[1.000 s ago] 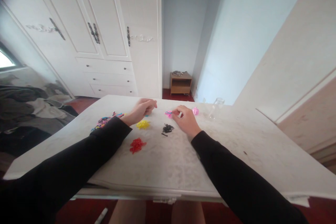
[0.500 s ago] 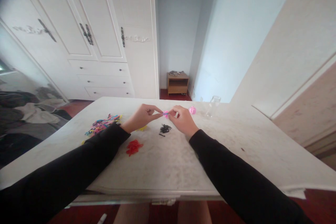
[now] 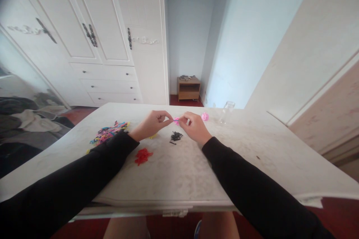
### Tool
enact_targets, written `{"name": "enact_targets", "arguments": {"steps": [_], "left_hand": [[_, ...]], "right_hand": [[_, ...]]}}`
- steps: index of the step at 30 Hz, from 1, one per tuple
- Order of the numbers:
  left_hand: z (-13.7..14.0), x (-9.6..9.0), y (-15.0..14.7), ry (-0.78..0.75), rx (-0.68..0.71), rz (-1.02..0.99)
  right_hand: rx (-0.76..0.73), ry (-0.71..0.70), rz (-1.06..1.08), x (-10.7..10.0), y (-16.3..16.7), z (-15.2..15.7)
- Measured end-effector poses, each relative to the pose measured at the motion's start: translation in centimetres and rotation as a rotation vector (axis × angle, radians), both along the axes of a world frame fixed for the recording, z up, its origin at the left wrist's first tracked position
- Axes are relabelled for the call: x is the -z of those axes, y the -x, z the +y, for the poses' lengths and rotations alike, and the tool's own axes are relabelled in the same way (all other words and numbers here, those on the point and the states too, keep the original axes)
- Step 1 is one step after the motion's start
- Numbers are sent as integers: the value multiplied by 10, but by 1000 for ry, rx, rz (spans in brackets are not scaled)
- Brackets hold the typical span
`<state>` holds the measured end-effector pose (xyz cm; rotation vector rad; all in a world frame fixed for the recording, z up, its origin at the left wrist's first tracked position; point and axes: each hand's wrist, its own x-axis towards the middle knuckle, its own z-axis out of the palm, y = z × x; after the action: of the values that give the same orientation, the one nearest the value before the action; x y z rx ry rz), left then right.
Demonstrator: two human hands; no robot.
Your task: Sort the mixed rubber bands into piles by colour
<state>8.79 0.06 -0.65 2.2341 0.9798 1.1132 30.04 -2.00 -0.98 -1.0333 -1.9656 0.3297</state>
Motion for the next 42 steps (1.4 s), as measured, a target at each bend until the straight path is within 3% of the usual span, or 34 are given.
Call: {"name": "enact_targets", "arguments": {"steps": [17,25,31,36,42], "left_hand": [[-3,-2,-1,-39,-26,76],[-3,-1,-1,-49,-14,70],[2,-5,4,-43,-71,64],[20,-14,25,-88,-210,-12],[16,-15,22,-54,-169,-19]], "right_hand": [[-29,102,52,2,4,-3],[4,75,58,2,3,-1],[33,113,188,3,-1,5],[192,54,417,-6,-12,10],[173,43,367,-7,-9,7]]}}
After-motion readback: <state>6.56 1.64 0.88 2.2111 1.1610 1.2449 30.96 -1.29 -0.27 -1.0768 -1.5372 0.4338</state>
